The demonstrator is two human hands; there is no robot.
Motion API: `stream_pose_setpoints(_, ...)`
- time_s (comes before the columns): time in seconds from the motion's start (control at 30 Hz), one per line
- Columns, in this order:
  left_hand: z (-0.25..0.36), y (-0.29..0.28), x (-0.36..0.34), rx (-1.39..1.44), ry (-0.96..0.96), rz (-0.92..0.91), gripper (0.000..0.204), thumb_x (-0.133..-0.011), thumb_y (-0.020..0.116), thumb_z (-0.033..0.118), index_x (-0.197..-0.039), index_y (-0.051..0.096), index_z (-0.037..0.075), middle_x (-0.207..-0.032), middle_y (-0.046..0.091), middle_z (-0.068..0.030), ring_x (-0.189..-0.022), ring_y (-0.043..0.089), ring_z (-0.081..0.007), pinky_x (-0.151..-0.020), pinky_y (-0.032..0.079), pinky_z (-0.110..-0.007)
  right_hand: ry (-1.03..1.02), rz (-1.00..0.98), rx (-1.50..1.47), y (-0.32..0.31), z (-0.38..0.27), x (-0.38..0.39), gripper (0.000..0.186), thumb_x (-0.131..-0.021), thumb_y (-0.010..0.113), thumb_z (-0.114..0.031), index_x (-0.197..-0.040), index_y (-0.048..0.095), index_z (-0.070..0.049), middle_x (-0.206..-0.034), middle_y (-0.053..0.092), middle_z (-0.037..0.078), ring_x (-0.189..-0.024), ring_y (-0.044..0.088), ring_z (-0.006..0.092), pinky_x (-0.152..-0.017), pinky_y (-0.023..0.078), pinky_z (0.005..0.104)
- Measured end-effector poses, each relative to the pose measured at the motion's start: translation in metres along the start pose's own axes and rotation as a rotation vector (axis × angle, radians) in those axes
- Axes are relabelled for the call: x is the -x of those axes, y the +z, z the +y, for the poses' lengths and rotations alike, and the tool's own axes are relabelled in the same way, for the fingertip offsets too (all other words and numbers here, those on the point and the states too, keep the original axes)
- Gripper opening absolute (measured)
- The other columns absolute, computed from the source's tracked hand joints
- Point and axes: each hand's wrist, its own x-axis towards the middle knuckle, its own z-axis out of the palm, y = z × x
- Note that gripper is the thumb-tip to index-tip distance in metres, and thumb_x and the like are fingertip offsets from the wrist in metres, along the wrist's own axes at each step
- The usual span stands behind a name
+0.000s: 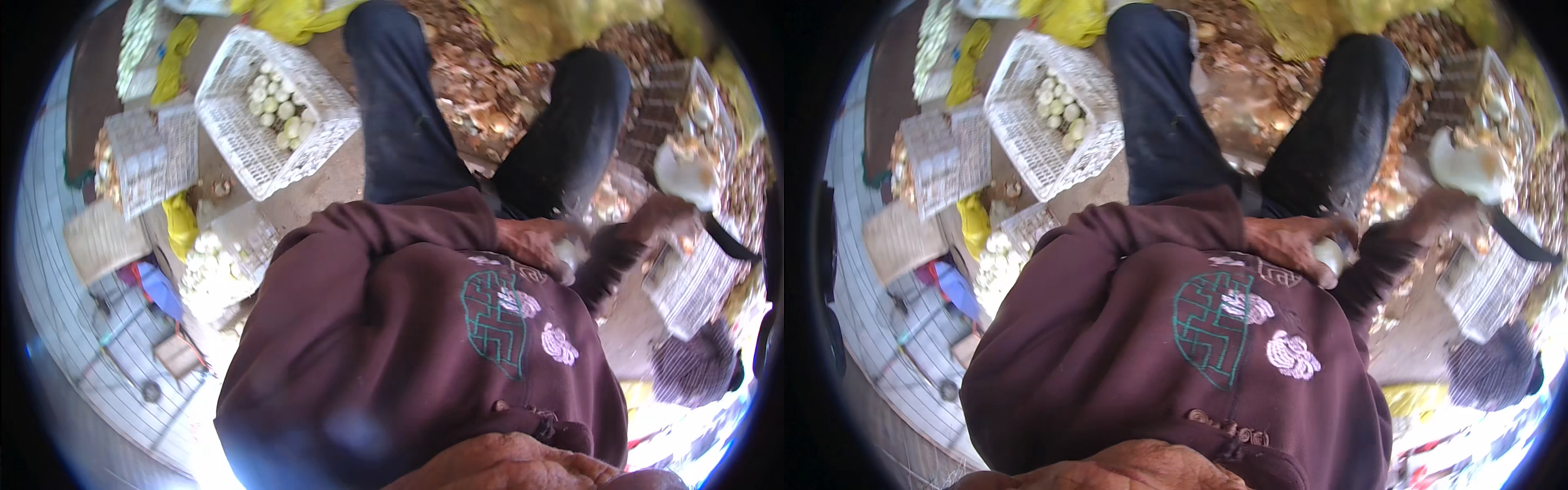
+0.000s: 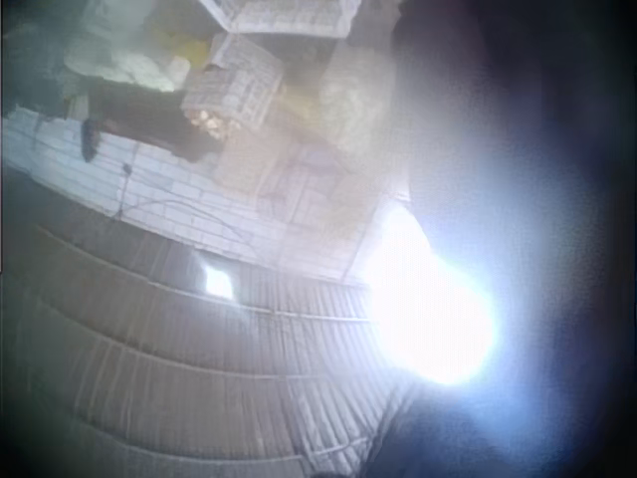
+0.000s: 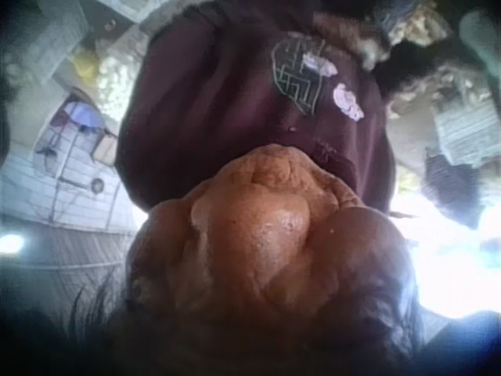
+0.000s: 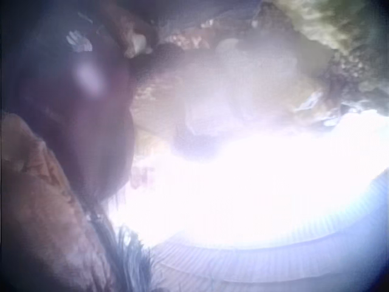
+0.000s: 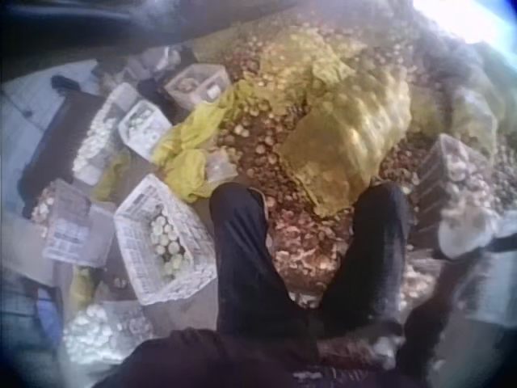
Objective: The person sits on the floor and peels onions one by one using a small knife. They remove the dry outer layers and place the peeled onions into a white plastic basket nearby.
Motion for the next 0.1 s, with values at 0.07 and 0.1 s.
stream_pose_setpoints(0.07,-0.019,-0.002,-0.007,0.171,-0.126,0.001,0.049,-0.072,0.073,0.027,-0.113,0.056,0.006,-0.097,0.062,-0.0113,-0.094,0.061,-0.0219,-0.081,0.048,-0.034,0.042,0.006,-0.088,0.014,0.015,-0.046,0.054,-0.079,0.056,-0.035,-0.111,0.057,0.008,-0.116,0.057,0.027,-0.099,0.06,0.0372,-0.081,0.045,0.0567)
stream_pose_setpoints(0.1,-0.026,-0.003,-0.005,0.322,-0.119,0.031,0.04,-0.073,0.072,0.025,-0.107,0.061,0.007,-0.092,0.064,-0.009,-0.09,0.062,-0.0193,-0.078,0.05,-0.033,0.041,0.041,-0.116,0.01,0.002,-0.059,0.054,-0.079,0.056,-0.035,-0.111,0.057,0.008,-0.116,0.057,0.027,-0.099,0.06,0.0372,-0.081,0.045,0.0567)
